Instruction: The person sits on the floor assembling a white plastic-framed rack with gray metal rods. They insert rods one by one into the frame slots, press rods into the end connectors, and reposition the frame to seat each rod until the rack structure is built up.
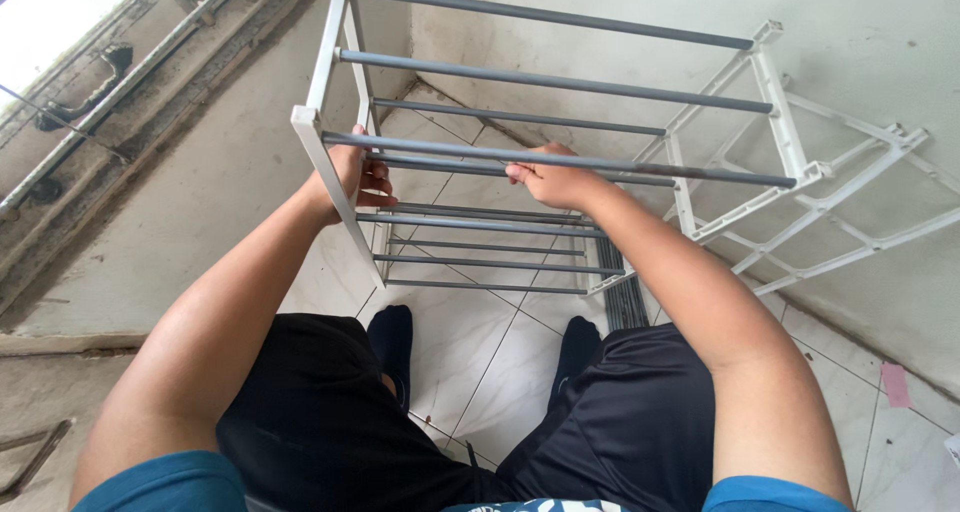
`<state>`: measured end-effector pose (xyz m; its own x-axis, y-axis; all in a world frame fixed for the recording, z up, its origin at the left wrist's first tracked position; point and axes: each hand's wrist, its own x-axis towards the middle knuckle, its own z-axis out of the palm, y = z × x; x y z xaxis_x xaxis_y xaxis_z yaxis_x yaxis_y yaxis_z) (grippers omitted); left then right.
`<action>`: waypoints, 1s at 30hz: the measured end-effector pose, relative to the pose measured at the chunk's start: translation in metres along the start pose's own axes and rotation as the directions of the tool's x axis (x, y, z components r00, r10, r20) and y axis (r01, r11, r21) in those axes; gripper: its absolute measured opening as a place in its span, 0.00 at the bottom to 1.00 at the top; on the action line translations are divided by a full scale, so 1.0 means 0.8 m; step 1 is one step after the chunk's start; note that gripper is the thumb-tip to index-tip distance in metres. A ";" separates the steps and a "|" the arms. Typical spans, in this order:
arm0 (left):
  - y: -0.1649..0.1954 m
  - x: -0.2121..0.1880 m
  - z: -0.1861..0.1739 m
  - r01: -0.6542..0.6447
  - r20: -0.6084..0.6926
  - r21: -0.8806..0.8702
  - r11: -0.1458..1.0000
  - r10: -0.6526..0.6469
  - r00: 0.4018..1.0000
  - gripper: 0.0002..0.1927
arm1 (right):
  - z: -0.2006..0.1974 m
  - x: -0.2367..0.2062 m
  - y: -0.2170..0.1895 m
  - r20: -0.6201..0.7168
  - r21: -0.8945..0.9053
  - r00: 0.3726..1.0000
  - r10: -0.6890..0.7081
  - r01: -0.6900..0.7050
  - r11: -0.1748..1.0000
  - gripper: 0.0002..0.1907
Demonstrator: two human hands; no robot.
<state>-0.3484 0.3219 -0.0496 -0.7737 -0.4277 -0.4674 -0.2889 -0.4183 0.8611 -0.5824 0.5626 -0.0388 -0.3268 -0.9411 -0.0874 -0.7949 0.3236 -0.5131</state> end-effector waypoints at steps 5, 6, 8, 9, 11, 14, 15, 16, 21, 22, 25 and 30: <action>0.009 0.001 -0.001 -0.013 -0.066 0.075 0.997 0.018 0.998 0.19 | 0.007 -0.011 0.002 -0.127 -0.162 0.977 -0.172 0.150 0.975 0.16; 0.011 0.000 -0.001 -0.009 -0.086 0.089 0.996 0.016 0.996 0.18 | 0.008 -0.013 0.002 -0.154 -0.158 0.970 -0.187 0.163 0.974 0.17; 0.012 -0.001 -0.001 -0.004 -0.103 0.110 0.994 0.016 0.995 0.16 | 0.010 -0.015 0.003 -0.176 -0.203 0.960 -0.216 0.179 0.963 0.16; 0.012 -0.002 -0.001 -0.005 -0.098 0.115 0.993 0.016 0.995 0.16 | 0.011 -0.015 0.004 -0.187 -0.226 0.955 -0.232 0.188 0.956 0.16; 0.011 -0.003 -0.003 -0.029 -0.071 0.121 0.992 0.038 0.997 0.18 | 0.016 -0.015 0.004 -0.172 -0.230 0.961 -0.216 0.174 0.958 0.16; 0.007 -0.002 -0.005 -0.057 -0.038 0.075 0.996 0.060 0.997 0.20 | 0.024 -0.015 0.005 -0.189 -0.204 0.965 -0.181 0.142 0.969 0.18; 0.005 -0.001 -0.005 -0.031 -0.049 0.031 0.999 0.033 0.998 0.20 | 0.025 -0.015 0.005 -0.200 -0.191 0.965 -0.168 0.129 0.973 0.19; 0.004 0.002 -0.004 -0.006 -0.057 -0.012 1.000 0.005 0.998 0.20 | 0.026 -0.015 0.005 -0.210 -0.187 0.963 -0.171 0.132 0.973 0.19; -0.005 0.009 0.002 0.022 -0.061 -0.087 0.996 -0.027 0.998 0.20 | 0.022 -0.020 0.005 -0.209 -0.108 0.960 -0.185 0.165 0.980 0.15; -0.006 0.009 0.003 0.020 -0.053 -0.099 0.995 -0.025 0.998 0.19 | 0.020 -0.020 0.004 -0.212 -0.077 0.957 -0.196 0.184 0.980 0.14; -0.008 0.009 0.003 0.015 -0.069 -0.131 0.991 -0.024 0.997 0.20 | 0.016 -0.019 0.000 -0.197 -0.029 0.959 -0.205 0.203 0.979 0.12; -0.007 0.009 0.006 -0.010 -0.081 -0.088 0.996 0.003 0.997 0.20 | 0.012 -0.011 0.000 -0.099 0.045 0.991 -0.090 0.095 0.995 0.11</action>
<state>-0.3553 0.3250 -0.0568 -0.7262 -0.4925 -0.4797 -0.2304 -0.4830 0.8447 -0.5745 0.5701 -0.0467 -0.3032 -0.9519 0.0444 -0.7986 0.2284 -0.5568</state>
